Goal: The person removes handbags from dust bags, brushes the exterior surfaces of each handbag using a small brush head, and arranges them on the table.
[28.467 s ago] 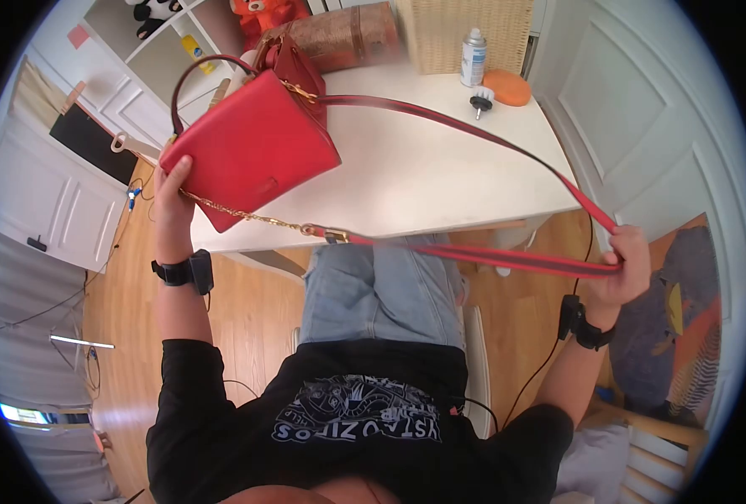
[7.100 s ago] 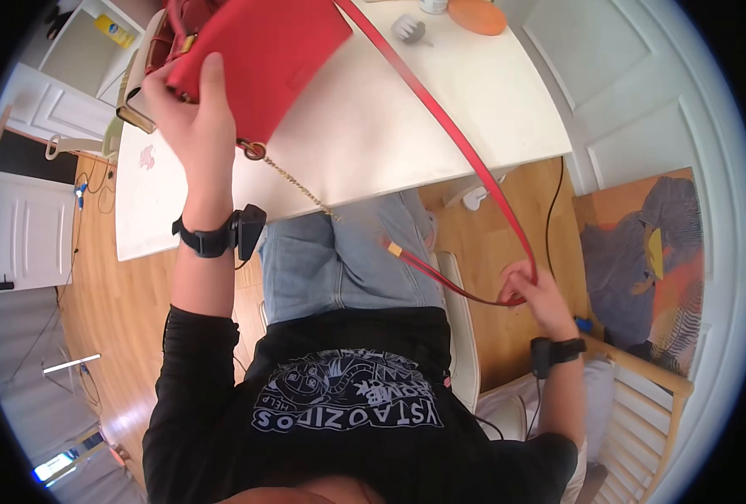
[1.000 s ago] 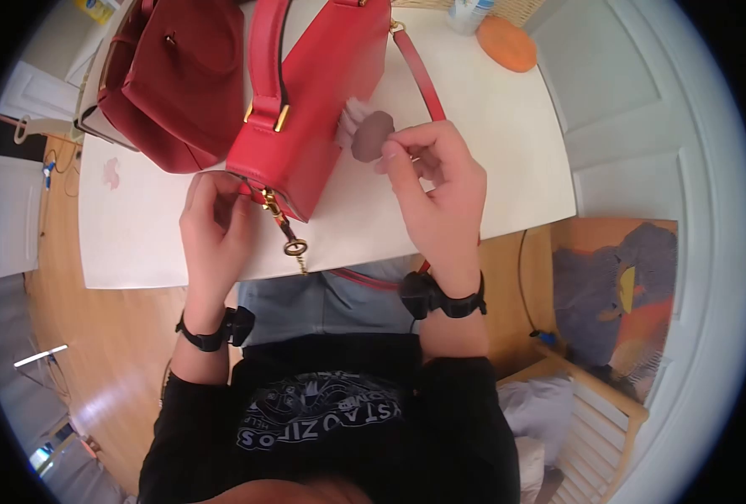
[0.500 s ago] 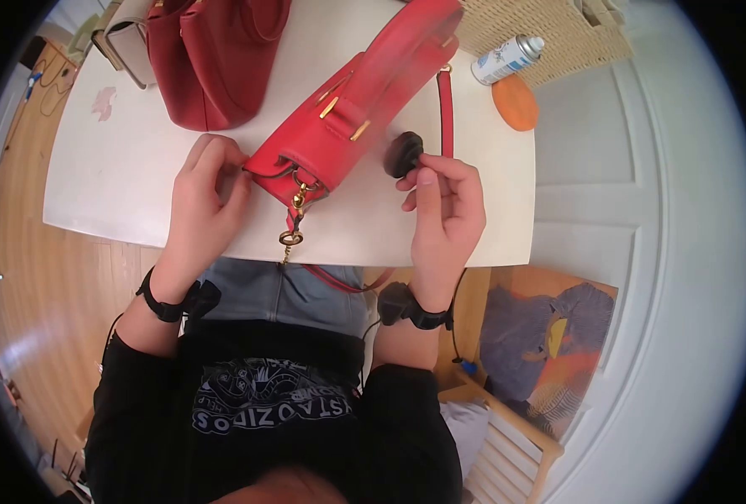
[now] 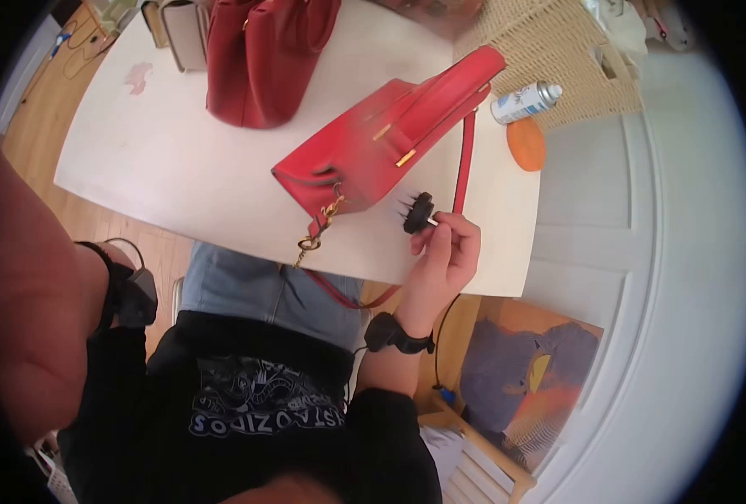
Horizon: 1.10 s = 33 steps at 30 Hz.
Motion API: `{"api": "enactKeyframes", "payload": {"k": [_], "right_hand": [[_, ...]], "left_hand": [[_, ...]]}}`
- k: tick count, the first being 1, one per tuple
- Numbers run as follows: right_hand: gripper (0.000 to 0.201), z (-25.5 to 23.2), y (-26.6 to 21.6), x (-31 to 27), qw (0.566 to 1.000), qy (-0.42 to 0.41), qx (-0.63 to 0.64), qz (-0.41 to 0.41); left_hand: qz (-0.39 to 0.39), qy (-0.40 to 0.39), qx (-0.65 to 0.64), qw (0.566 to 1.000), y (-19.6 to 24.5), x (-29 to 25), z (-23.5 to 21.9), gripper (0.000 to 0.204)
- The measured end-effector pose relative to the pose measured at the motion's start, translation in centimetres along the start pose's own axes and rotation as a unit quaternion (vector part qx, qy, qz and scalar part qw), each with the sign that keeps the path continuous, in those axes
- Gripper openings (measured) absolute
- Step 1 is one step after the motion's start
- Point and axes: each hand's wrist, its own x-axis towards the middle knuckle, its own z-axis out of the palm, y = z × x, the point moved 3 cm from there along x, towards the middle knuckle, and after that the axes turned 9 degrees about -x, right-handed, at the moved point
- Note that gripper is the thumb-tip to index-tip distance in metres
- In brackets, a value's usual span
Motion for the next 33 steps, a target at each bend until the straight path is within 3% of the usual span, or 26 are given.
{"api": "enactKeyframes", "payload": {"k": [3,5,6,11,20,27,33], "right_hand": [[0.011,-0.6,-0.6,0.9,0.999,-0.037,0.005,0.009],[0.011,-0.2,0.6,-0.5,0.999,0.018,0.022,0.031],[0.011,-0.2,0.7,0.0,0.998,-0.022,0.062,0.007],[0.013,0.1,0.8,-0.2,0.998,-0.048,0.029,0.016],[0.011,0.6,0.4,-0.2,0.998,-0.056,0.032,0.012],[0.013,0.8,0.0,-0.5,0.997,-0.071,-0.008,-0.006],[0.012,0.6,-0.2,-0.7,0.996,-0.082,-0.011,-0.016]], "left_hand": [[-0.027,-0.004,-0.014,1.000,10.6,1.2,12.6,0.050],[-0.011,-0.040,-0.015,0.999,11.4,1.0,14.8,0.049],[0.000,-0.037,-0.001,0.999,10.9,0.2,14.5,0.049],[-0.007,-0.032,0.011,0.999,8.8,0.3,15.4,0.047],[-0.050,-0.039,-0.009,0.998,4.0,2.0,16.9,0.043],[-0.101,-0.046,0.031,0.993,1.9,1.4,15.0,0.041],[-0.101,-0.048,0.015,0.994,-0.1,1.3,14.1,0.039]]}}
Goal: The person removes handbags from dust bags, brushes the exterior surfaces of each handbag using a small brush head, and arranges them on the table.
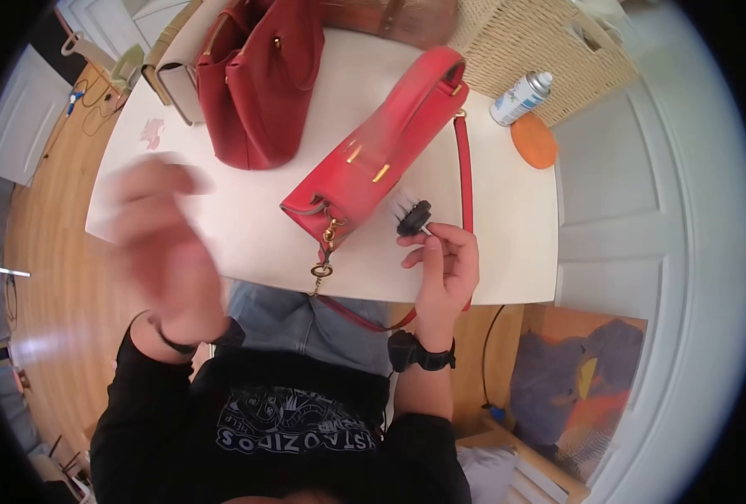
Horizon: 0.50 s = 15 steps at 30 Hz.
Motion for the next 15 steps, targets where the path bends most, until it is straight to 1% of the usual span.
{"api": "enactKeyframes", "payload": {"k": [1,3,4,6,7,9,10,12,13,14,15], "right_hand": [[0.012,0.0,-0.1,0.0,1.000,0.006,0.000,-0.001],[0.011,0.3,-0.8,0.1,1.000,-0.007,0.000,0.007],[0.011,0.3,-1.2,0.3,1.000,-0.005,-0.002,0.003],[0.011,-0.2,-2.5,0.6,0.999,0.035,-0.039,-0.003],[0.012,-0.4,-3.4,0.9,0.996,0.082,-0.041,-0.019],[0.014,-0.7,-4.9,1.6,0.988,0.144,-0.003,-0.063],[0.014,-0.6,-5.0,2.1,0.988,0.142,-0.006,-0.066],[0.014,0.1,-5.0,2.9,0.988,0.131,-0.023,-0.082],[0.014,0.5,-4.8,3.0,0.988,0.127,-0.032,-0.086],[0.012,1.1,-4.6,3.1,0.994,0.082,-0.045,-0.063],[0.012,1.3,-3.8,3.2,0.998,0.036,-0.027,-0.033]], "left_hand": [[0.022,-0.079,0.044,0.996,-1.2,-0.1,2.7,0.052],[-0.086,-0.177,0.072,0.978,-3.0,-2.7,5.5,0.064],[-0.082,-0.175,0.069,0.979,-4.0,-3.8,5.8,0.064],[-0.145,-0.134,0.032,0.980,-5.6,-5.8,5.7,0.066],[-0.150,-0.129,0.028,0.980,-5.6,-5.9,5.7,0.066],[-0.148,-0.114,0.002,0.982,-5.5,-5.4,5.8,0.069],[-0.147,-0.110,0.000,0.983,-5.4,-5.2,5.9,0.069],[-0.176,-0.135,-0.009,0.975,-5.6,-4.8,6.2,0.056],[-0.175,-0.135,-0.009,0.975,-5.7,-4.5,6.2,0.056],[-0.189,-0.128,-0.006,0.974,-6.0,-4.2,6.3,0.050],[-0.203,-0.123,-0.003,0.971,-6.2,-4.0,6.2,0.044]]}}
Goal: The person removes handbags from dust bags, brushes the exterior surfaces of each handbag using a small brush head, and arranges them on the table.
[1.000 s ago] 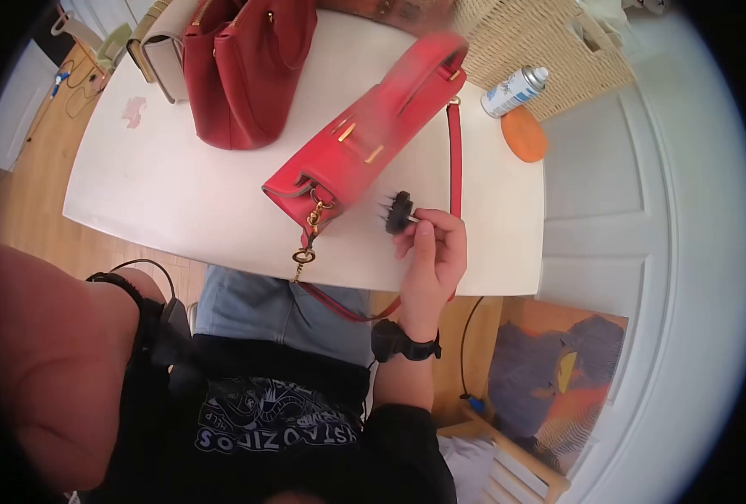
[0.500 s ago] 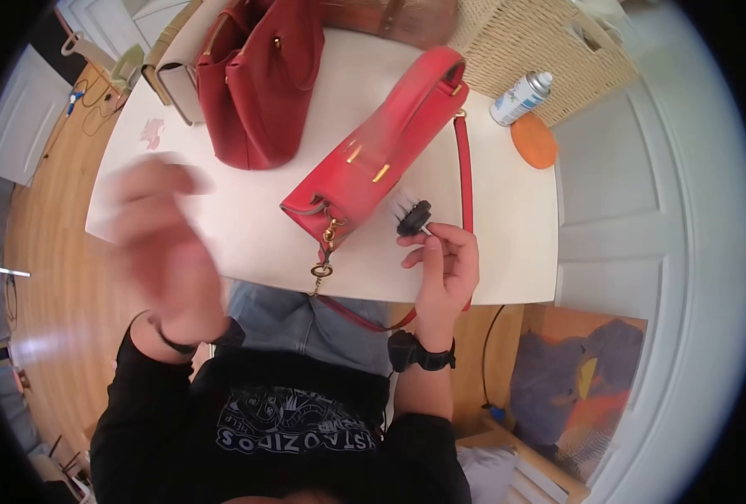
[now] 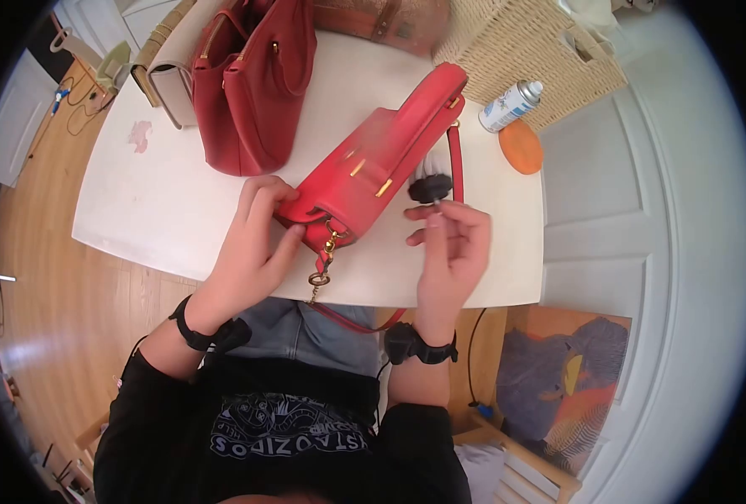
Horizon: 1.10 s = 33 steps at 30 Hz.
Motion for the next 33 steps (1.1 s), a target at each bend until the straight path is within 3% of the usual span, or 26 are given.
{"api": "enactKeyframes", "payload": {"k": [2,6,9,12,14,16,17,26,29,33], "right_hand": [[0.010,0.1,1.2,-0.5,0.998,-0.035,0.030,0.031],[0.006,-0.6,1.6,-0.6,0.998,-0.024,-0.007,0.058],[0.006,-1.2,0.3,0.3,0.996,0.084,0.011,0.005],[0.007,-0.8,-1.0,0.7,0.991,0.130,0.030,-0.012],[0.008,-0.8,0.1,0.5,0.995,0.096,0.032,-0.016],[0.008,0.1,1.1,0.2,0.999,-0.014,-0.002,0.037],[0.008,0.3,1.2,-0.1,0.998,-0.024,0.010,0.054],[0.011,-0.5,0.7,-0.4,0.996,0.082,0.021,0.019],[0.013,-0.4,1.4,-0.9,0.999,-0.019,0.015,0.033],[0.009,-0.7,1.7,-1.2,0.999,-0.017,-0.012,0.049]], "left_hand": [[-0.003,0.012,0.005,1.000,-0.5,0.2,-0.1,0.041],[0.003,0.024,0.018,1.000,-0.8,0.3,-0.1,0.038],[-0.003,0.022,0.012,1.000,-0.9,0.3,-0.3,0.037],[-0.013,0.021,0.008,1.000,-0.9,0.2,-0.4,0.038],[-0.017,0.026,0.010,0.999,-0.6,0.0,-0.3,0.038],[-0.012,0.026,0.016,0.999,-0.5,0.3,-0.4,0.038],[-0.005,0.029,0.017,0.999,-0.5,0.3,-0.3,0.038],[-0.016,0.022,0.015,1.000,-0.4,0.3,-0.2,0.038],[-0.008,0.022,0.021,1.000,-0.4,0.4,-0.2,0.039],[-0.008,0.023,0.011,1.000,-0.5,0.3,-0.2,0.039]]}}
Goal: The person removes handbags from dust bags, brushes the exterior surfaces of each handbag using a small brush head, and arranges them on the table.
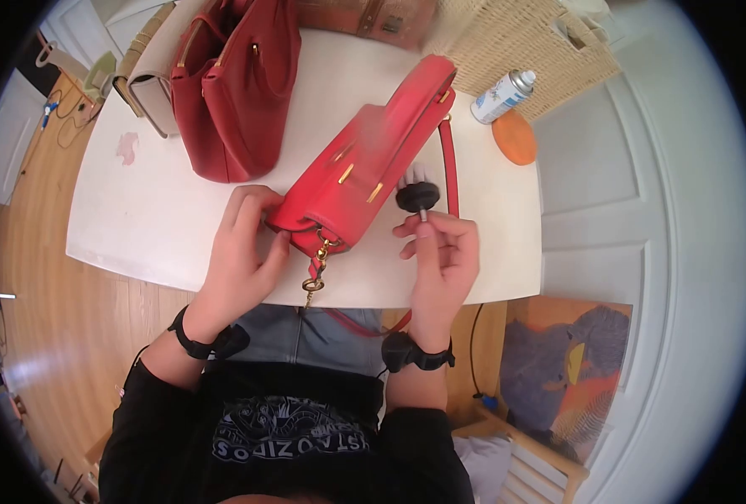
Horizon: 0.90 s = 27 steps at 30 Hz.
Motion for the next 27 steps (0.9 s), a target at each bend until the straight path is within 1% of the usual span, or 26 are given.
{"api": "enactKeyframes", "payload": {"k": [1,3,5,7,8,9,11,12,13,15,16,17,19,20,21,23,24,25,27], "right_hand": [[0.009,0.1,0.0,-0.1,1.000,-0.001,-0.002,0.005],[0.009,-0.1,-0.4,-0.1,0.996,0.076,0.039,-0.032],[0.009,-0.1,-0.6,-0.1,0.995,0.079,0.053,-0.037],[0.009,0.2,-0.1,0.0,0.999,-0.006,0.041,-0.016],[0.008,0.1,0.0,0.0,1.000,-0.024,0.019,-0.002],[0.008,0.0,-0.2,0.1,1.000,-0.023,0.021,-0.006],[0.008,-0.4,-0.3,0.1,0.999,0.029,0.020,-0.012],[0.008,-0.5,-0.3,0.2,0.996,0.062,0.046,-0.040],[0.008,-0.4,-0.3,0.1,0.996,0.065,0.045,-0.037],[0.008,-0.5,-0.7,0.0,0.992,0.064,0.076,-0.081],[0.008,-0.4,-0.7,0.1,0.995,0.022,0.063,-0.077],[0.008,-0.5,-0.6,0.0,0.995,0.020,0.061,-0.076],[0.008,-0.6,-0.4,0.1,0.999,-0.006,0.027,-0.020],[0.009,-0.6,-0.8,0.2,0.999,0.026,0.024,-0.022],[0.009,-0.5,-1.2,0.3,0.999,0.024,0.026,-0.027],[0.009,-1.0,-2.0,0.3,0.989,0.098,0.081,-0.071],[0.009,-1.0,-2.4,0.3,0.987,0.092,0.093,-0.091],[0.009,-1.2,-2.5,0.3,0.987,0.094,0.092,-0.091],[0.008,-0.7,-2.7,0.5,0.996,-0.004,0.035,-0.083]], "left_hand": [[-0.005,-0.001,-0.001,1.000,-0.2,-0.1,0.0,0.039],[0.009,0.001,0.009,1.000,-0.2,-0.1,0.0,0.039],[0.001,-0.001,0.004,1.000,0.0,-0.1,0.0,0.039],[0.001,-0.002,0.000,1.000,0.2,0.0,-0.1,0.039],[-0.002,-0.002,0.005,1.000,0.2,-0.1,-0.1,0.039],[-0.007,-0.001,0.010,1.000,0.1,-0.1,-0.1,0.039],[-0.001,0.000,0.011,1.000,0.0,0.1,-0.1,0.038],[0.001,0.000,0.009,1.000,0.0,0.0,-0.1,0.038],[0.000,-0.004,0.009,1.000,-0.1,0.0,0.0,0.038],[0.004,0.001,0.014,1.000,-0.2,0.1,0.1,0.037],[0.003,0.000,0.013,1.000,-0.2,0.0,0.2,0.037],[0.004,0.003,0.011,1.000,-0.2,0.0,0.2,0.037],[0.005,0.008,0.009,1.000,-0.1,-0.1,0.2,0.037],[0.004,0.007,0.010,1.000,-0.2,-0.2,0.1,0.036],[0.006,0.005,0.012,1.000,-0.3,-0.1,0.1,0.035],[0.005,0.001,0.009,1.000,-0.4,-0.1,0.1,0.034],[0.001,-0.006,0.004,1.000,-0.3,-0.1,0.2,0.033],[0.003,-0.008,0.004,1.000,-0.2,-0.1,0.2,0.033],[0.015,-0.022,0.015,1.000,-0.2,-0.2,0.2,0.032]]}}
